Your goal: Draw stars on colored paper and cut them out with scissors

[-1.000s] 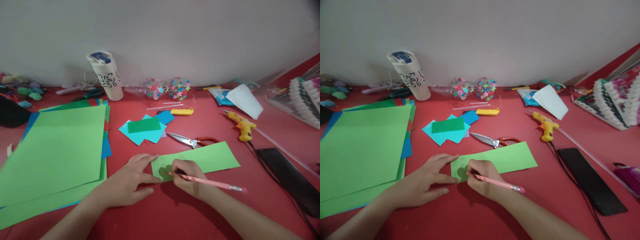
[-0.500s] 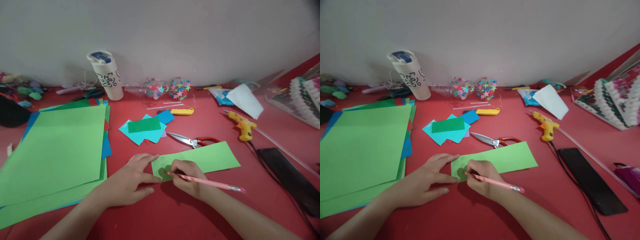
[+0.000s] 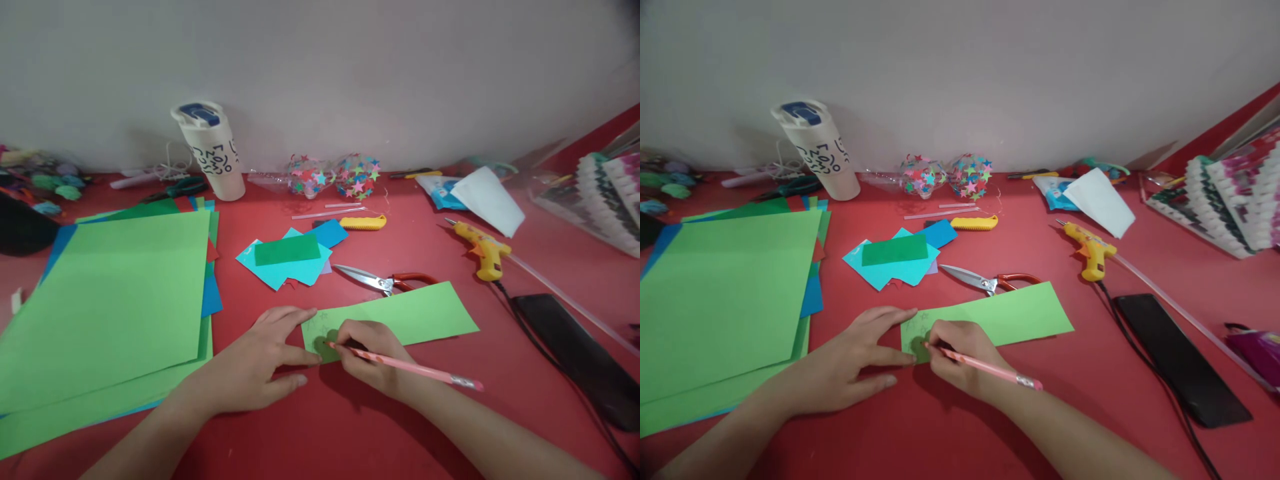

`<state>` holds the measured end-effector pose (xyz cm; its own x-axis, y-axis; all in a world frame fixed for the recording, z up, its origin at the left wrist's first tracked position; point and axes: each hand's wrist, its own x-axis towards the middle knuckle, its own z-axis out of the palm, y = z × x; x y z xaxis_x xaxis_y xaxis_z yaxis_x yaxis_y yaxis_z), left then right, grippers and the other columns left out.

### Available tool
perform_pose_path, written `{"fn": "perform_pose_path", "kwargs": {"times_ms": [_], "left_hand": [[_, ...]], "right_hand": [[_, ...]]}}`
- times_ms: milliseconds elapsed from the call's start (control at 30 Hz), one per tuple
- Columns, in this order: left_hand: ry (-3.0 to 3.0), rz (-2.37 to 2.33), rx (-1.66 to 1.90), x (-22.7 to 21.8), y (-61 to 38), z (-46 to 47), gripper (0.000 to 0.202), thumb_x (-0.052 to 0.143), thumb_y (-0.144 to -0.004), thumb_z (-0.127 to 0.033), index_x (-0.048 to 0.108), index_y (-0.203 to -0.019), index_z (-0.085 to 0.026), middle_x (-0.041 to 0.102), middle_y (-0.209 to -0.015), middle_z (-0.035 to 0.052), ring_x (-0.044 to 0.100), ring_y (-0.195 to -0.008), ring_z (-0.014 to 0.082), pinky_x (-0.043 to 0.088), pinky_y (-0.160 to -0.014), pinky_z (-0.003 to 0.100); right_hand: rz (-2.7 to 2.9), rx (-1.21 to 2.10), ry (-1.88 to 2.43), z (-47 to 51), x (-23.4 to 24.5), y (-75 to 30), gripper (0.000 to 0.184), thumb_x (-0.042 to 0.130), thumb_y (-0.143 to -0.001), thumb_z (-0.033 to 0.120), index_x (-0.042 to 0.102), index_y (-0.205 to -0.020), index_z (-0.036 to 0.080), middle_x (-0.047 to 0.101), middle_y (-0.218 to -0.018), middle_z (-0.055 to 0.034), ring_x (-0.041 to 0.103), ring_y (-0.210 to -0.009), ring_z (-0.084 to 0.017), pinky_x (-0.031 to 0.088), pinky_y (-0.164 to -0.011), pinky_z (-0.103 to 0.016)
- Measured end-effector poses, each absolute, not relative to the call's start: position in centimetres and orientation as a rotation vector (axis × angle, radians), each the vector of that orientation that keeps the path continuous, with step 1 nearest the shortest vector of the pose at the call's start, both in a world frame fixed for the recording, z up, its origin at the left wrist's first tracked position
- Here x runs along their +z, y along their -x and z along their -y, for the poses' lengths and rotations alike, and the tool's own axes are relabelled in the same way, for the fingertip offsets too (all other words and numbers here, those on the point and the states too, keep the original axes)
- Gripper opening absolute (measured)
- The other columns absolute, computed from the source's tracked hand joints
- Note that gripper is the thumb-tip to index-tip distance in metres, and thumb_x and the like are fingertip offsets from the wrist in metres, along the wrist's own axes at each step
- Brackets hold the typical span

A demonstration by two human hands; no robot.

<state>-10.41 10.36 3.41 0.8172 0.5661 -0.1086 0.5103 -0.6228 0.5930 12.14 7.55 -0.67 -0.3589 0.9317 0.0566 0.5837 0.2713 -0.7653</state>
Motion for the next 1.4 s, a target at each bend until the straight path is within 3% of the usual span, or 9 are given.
{"fn": "perform_pose_path", "kwargs": {"times_ms": [733, 1400], "left_hand": [[-2.383, -0.778, 0.127, 3.36, 10.50, -10.34, 0.036, 0.054, -0.081, -0.024, 0.060, -0.115, -0.036, 0.030, -0.148, 0.0033, 0.025, -0.135, 0.0277, 0.030, -0.106, 0.048], [-2.376, -0.787, 0.109, 3.36, 10.50, -10.40, 0.034, 0.053, -0.082, -0.024, 0.062, -0.113, -0.035, 0.030, -0.148, 0.0042, 0.024, -0.135, 0.0280, 0.030, -0.106, 0.048]], "right_hand": [[2.045, 0.729, 1.457, -7.36, -0.34, -11.96, 0.017, 0.044, -0.064, 0.005, 0.039, -0.060, 0.021, 0.042, -0.052, 0.0066, 0.037, -0.045, -0.008, 0.022, -0.043, -0.019], [2.114, 0.804, 1.324, -7.22, -0.91, -12.35, 0.017, 0.045, -0.064, 0.003, 0.046, -0.064, 0.020, 0.044, -0.053, 0.0063, 0.039, -0.048, -0.009, 0.025, -0.046, -0.019]]}}
